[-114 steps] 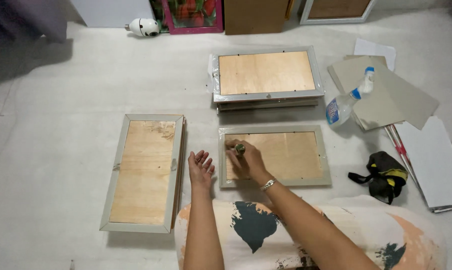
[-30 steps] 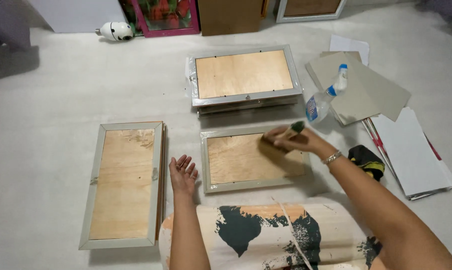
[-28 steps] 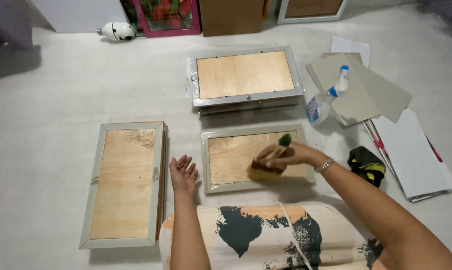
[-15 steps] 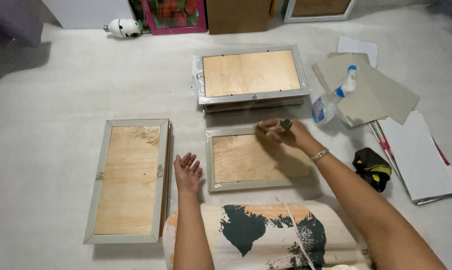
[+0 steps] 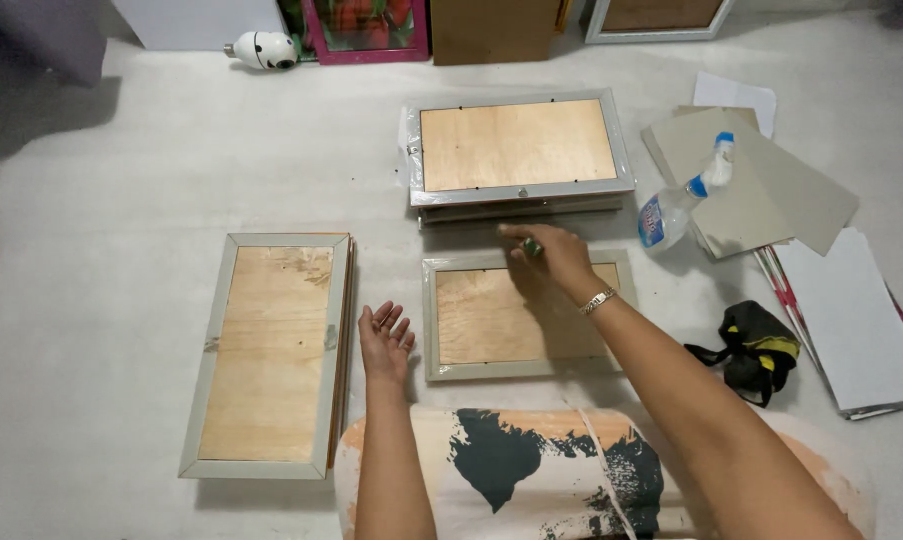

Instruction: Assembling picture frames by cleaning glass, inserting artwork, and adding backing boards.

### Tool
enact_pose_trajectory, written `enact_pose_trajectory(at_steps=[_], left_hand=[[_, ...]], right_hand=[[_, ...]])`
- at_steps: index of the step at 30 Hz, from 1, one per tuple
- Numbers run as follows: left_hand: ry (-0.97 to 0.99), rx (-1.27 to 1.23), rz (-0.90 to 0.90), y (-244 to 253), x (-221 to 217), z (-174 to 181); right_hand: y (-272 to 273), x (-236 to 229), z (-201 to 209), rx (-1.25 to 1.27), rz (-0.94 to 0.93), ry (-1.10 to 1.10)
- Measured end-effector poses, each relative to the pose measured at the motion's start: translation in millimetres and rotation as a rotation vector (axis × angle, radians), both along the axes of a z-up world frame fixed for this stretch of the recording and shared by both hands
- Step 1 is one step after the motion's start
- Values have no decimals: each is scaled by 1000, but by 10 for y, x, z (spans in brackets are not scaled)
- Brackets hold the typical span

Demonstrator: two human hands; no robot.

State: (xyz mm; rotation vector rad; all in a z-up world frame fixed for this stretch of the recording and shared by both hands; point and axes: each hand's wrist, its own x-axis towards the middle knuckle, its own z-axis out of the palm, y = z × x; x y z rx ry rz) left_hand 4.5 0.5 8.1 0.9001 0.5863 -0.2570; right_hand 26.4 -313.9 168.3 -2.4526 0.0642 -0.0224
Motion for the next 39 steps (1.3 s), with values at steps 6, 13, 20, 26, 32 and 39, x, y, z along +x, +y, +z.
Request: enact_pose_trajectory(at_steps=[6, 13, 20, 26, 32, 39], left_hand=[[0, -17, 3, 8, 5, -22], [-2, -46, 4, 30, 5, -106], [7, -30, -12, 17, 33, -174], [74, 22, -61, 37, 70, -489], [134, 61, -81, 19, 61, -523], [136, 40, -85, 45, 97, -615]], right_hand=[[337, -195, -272, 336, 595, 201], [243, 123, -582, 169, 472, 466], [228, 190, -275, 0, 169, 62], [322, 21, -714, 231, 597, 407], [174, 367, -589, 40, 190, 37], [632, -106, 35, 506, 239, 560]])
